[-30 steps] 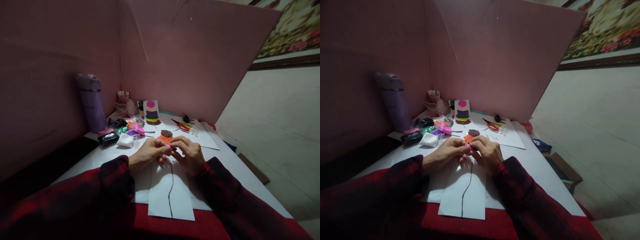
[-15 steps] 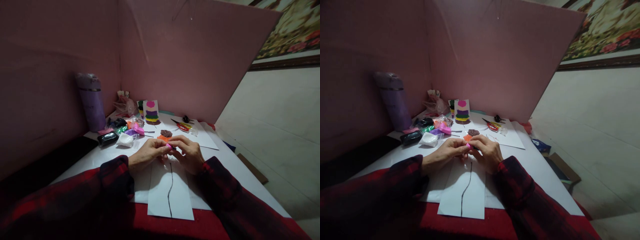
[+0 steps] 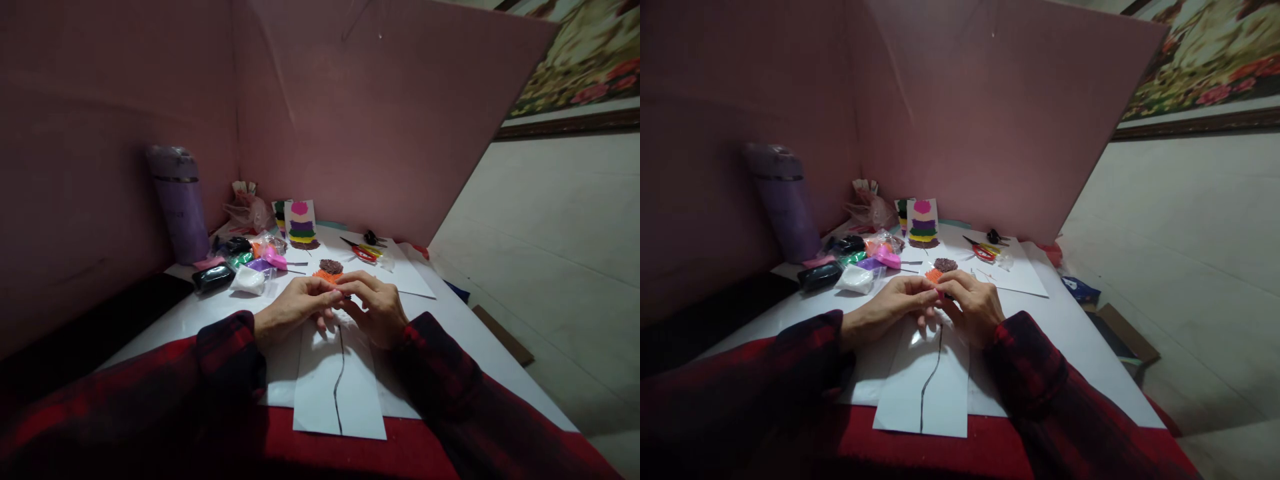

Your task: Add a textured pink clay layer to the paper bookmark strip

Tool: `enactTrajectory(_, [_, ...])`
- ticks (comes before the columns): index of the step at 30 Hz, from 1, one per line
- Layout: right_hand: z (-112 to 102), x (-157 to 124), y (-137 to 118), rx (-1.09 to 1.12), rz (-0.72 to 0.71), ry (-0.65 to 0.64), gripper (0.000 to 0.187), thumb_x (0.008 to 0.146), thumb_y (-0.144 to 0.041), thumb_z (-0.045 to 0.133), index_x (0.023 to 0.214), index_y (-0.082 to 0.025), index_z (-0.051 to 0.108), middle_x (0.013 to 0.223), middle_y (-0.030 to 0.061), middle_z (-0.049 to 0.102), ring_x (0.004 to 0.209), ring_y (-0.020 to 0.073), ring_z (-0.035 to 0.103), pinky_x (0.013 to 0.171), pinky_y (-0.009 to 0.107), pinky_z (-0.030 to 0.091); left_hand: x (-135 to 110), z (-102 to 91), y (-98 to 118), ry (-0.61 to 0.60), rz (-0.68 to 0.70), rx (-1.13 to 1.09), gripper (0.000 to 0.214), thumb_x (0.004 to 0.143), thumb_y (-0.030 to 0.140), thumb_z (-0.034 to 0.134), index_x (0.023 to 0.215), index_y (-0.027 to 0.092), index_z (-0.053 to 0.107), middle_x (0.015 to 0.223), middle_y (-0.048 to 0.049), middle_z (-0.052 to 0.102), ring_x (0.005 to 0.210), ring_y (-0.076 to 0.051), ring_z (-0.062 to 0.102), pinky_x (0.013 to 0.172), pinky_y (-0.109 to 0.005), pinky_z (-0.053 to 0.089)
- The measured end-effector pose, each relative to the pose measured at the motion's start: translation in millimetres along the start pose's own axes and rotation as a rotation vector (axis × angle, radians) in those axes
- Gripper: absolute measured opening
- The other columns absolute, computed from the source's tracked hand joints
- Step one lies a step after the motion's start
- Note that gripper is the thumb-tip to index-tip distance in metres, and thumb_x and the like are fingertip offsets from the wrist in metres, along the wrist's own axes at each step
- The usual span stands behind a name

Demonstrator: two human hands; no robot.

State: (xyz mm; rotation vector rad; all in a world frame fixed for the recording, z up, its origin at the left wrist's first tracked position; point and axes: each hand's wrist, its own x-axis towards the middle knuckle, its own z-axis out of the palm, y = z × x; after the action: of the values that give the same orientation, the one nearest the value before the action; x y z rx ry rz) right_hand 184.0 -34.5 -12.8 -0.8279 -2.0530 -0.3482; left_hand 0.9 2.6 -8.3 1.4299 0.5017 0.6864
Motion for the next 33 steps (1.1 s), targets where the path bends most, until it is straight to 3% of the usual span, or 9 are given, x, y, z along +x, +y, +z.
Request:
enactTrajectory(6, [-0.8, 0.2, 1.7, 0.011, 0.0, 0.011, 0.019, 0.087, -0.034, 0.064, 0.098, -0.019, 0.066, 0.098, 0.0093, 0.07, 0.082, 0.0173, 0.068, 0.059, 0.025, 0.055, -1.3, 0.2, 1.0, 0.012, 0.02, -0.025, 0.041, 0.073, 0.049, 0.073, 0.075, 0.011, 0.061, 0.064, -0.0023, 0.06, 0.054, -0.011, 0.056, 0.055, -0.025, 0.048])
enactTrajectory(11, [-1.8, 0.3, -0.2, -0.011, 0.021, 0.016, 0.011, 0.088, -0.03, 0.063, 0.088, -0.019, 0.066, 0.094, 0.0076, 0.071, 0.08, 0.0165, 0.068, 0.06, 0.025, 0.055, -1.3, -0.1, -0.4, 0.023, -0.003, -0.039, 0.041, 0.074, 0.05, 0.072, 0.079, 0.01, 0.062, 0.067, -0.0028, 0.061, 0.054, -0.01, 0.056, 0.055, -0.024, 0.047])
enactTrajectory(15, [-1.2, 0.2, 0.4, 0.003, -0.008, 0.012, 0.02, 0.085, -0.035, 0.067, 0.096, -0.018, 0.066, 0.096, 0.0094, 0.07, 0.081, 0.0173, 0.068, 0.059, 0.025, 0.055, -0.7, 0.4, 0.4, 0.037, 0.016, -0.006, 0.042, 0.072, 0.05, 0.073, 0.074, 0.01, 0.061, 0.063, -0.0019, 0.06, 0.052, -0.01, 0.055, 0.054, -0.024, 0.047])
enactTrajectory(21, [-1.3, -0.5, 0.2, 0.012, 0.01, -0.006, 0.009, 0.091, -0.024, 0.058, 0.092, -0.019, 0.066, 0.094, 0.0066, 0.07, 0.079, 0.0147, 0.068, 0.06, 0.023, 0.054, 0.9, 0.6, 3.1, 0.017, 0.038, 0.012, 0.042, 0.071, 0.049, 0.075, 0.078, 0.01, 0.063, 0.065, -0.0015, 0.06, 0.054, -0.01, 0.056, 0.053, -0.023, 0.047])
enactTrajectory(26, [-0.6, -0.1, 1.2, 0.013, -0.014, 0.008, 0.016, 0.089, -0.03, 0.062, 0.101, -0.019, 0.066, 0.098, 0.0083, 0.07, 0.079, 0.0155, 0.068, 0.057, 0.023, 0.054, 0.5, -0.3, 3.1, 0.002, 0.051, 0.042, 0.043, 0.072, 0.052, 0.072, 0.075, 0.01, 0.062, 0.063, -0.0006, 0.058, 0.054, -0.01, 0.055, 0.054, -0.024, 0.048])
enactTrajectory(33, [2.0, -2.3, 3.1, 0.006, -0.008, 0.022, 0.015, 0.09, -0.03, 0.06, 0.098, -0.019, 0.067, 0.095, 0.0071, 0.07, 0.079, 0.0153, 0.067, 0.057, 0.023, 0.053, 1.1, -0.2, 0.7, 0.001, 0.045, 0.048, 0.042, 0.071, 0.05, 0.074, 0.077, 0.011, 0.061, 0.063, -0.0008, 0.059, 0.051, -0.01, 0.056, 0.052, -0.023, 0.047])
